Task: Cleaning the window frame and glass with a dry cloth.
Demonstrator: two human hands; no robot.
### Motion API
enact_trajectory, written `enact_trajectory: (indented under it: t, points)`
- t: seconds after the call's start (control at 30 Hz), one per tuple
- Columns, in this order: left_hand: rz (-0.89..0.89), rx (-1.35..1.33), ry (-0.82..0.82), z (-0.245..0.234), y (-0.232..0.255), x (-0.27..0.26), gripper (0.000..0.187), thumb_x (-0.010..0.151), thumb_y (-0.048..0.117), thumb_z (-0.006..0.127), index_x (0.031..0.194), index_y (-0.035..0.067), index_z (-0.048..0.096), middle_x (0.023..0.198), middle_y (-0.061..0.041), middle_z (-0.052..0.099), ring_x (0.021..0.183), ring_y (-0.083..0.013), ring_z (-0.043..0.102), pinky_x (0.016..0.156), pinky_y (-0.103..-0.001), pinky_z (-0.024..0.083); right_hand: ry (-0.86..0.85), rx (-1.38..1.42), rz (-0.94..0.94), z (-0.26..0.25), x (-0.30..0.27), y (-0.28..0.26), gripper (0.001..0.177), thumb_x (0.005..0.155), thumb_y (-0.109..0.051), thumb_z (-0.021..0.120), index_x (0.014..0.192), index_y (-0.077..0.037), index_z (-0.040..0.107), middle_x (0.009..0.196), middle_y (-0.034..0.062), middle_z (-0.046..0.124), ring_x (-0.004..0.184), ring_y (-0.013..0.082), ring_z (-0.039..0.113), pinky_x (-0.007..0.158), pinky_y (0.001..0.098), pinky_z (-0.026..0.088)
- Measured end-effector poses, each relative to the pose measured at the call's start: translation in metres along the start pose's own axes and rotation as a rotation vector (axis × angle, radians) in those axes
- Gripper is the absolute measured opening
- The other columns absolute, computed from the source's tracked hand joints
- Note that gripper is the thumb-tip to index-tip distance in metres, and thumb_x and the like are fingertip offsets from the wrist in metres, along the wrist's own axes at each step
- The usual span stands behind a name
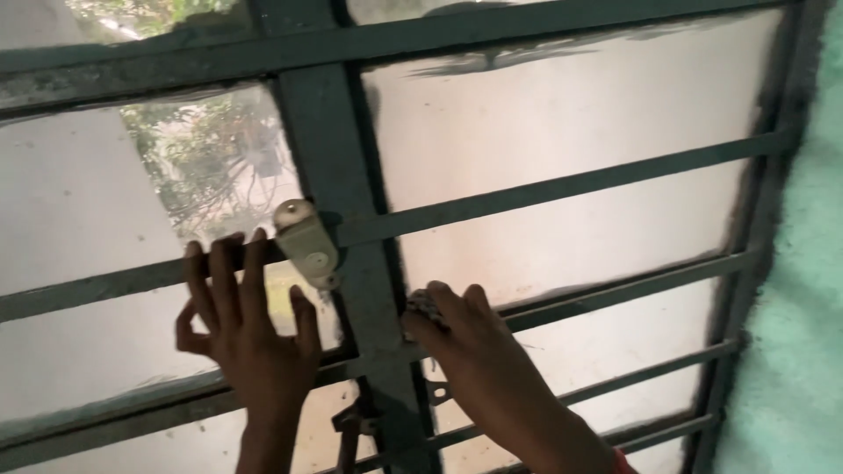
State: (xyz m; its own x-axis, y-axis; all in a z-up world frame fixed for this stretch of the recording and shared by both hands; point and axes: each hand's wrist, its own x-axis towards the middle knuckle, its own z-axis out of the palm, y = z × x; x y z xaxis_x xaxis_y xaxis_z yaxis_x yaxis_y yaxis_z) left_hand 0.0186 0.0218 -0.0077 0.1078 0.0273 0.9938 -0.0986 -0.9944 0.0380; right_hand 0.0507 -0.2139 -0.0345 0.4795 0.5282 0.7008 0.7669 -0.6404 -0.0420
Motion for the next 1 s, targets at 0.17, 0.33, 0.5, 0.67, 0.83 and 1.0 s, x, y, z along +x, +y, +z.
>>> enact_trajectory:
  t: [0.17, 0.33, 0.5, 0.67, 0.83, 1.0]
  points:
    - [-0.023, -0.003, -0.022, 0.003, 0.002, -0.002, 0.064, 0.095, 0.015, 0.066, 0.157, 0.007, 0.051, 0.162, -0.019, 0.047, 0.161, -0.0404, 0.025, 0.117, -0.055, 0.019, -0.296, -0.014, 0.220, -0.047, 0.005, 0.020, 0.062, 0.089, 0.006, 0.055, 0.140, -0.029, 0.059, 0.144, 0.0057, 0.045, 0.118, 0.0288, 0.054, 0.081, 0.0341, 0.059]
    - [0.016, -0.049, 0.004, 0.010, -0.008, -0.008, 0.065, 0.099, 0.016, 0.064, 0.162, 0.009, 0.048, 0.168, -0.019, 0.042, 0.166, -0.0415, 0.020, 0.126, -0.056, 0.019, -0.312, -0.173, 0.350, -0.072, -0.020, 0.085, 0.053, 0.092, -0.008, 0.061, 0.137, -0.036, 0.061, 0.151, 0.0001, 0.043, 0.131, 0.0265, 0.051, 0.097, 0.0392, 0.058]
    - [-0.018, 0.026, -0.023, 0.007, -0.004, -0.005, 0.065, 0.094, 0.015, 0.065, 0.158, 0.008, 0.051, 0.164, -0.019, 0.045, 0.162, -0.0409, 0.024, 0.117, -0.056, 0.018, -0.287, -0.280, 0.535, -0.097, -0.046, 0.147, 0.052, 0.089, -0.021, 0.073, 0.138, -0.036, 0.060, 0.146, -0.0019, 0.043, 0.130, 0.0239, 0.052, 0.102, 0.0385, 0.057]
    - [-0.011, 0.030, -0.009, 0.008, -0.003, -0.005, 0.063, 0.097, 0.015, 0.065, 0.157, 0.008, 0.051, 0.164, -0.020, 0.045, 0.162, -0.0407, 0.025, 0.116, -0.055, 0.018, -0.230, -0.296, 0.633, -0.117, -0.075, 0.206, 0.052, 0.087, -0.014, 0.076, 0.135, -0.030, 0.061, 0.140, 0.0002, 0.050, 0.125, 0.0196, 0.060, 0.100, 0.0351, 0.059]
    - [-0.017, 0.031, 0.011, 0.006, 0.000, -0.003, 0.063, 0.096, 0.014, 0.064, 0.157, 0.008, 0.052, 0.163, -0.018, 0.048, 0.162, -0.0389, 0.026, 0.117, -0.054, 0.019, -0.049, -0.497, 0.577, -0.105, -0.103, 0.248, 0.060, 0.079, -0.015, 0.077, 0.136, -0.021, 0.060, 0.136, 0.0110, 0.051, 0.116, 0.0262, 0.061, 0.093, 0.0380, 0.057]
    - [-0.014, -0.013, 0.073, 0.001, 0.011, 0.002, 0.053, 0.102, 0.020, 0.057, 0.153, 0.007, 0.054, 0.159, -0.017, 0.049, 0.159, -0.0390, 0.030, 0.121, -0.053, 0.017, 0.052, -0.341, 0.726, -0.094, -0.084, 0.159, 0.041, 0.091, -0.017, 0.069, 0.131, -0.023, 0.059, 0.128, 0.0101, 0.053, 0.107, 0.0260, 0.063, 0.085, 0.0390, 0.060]
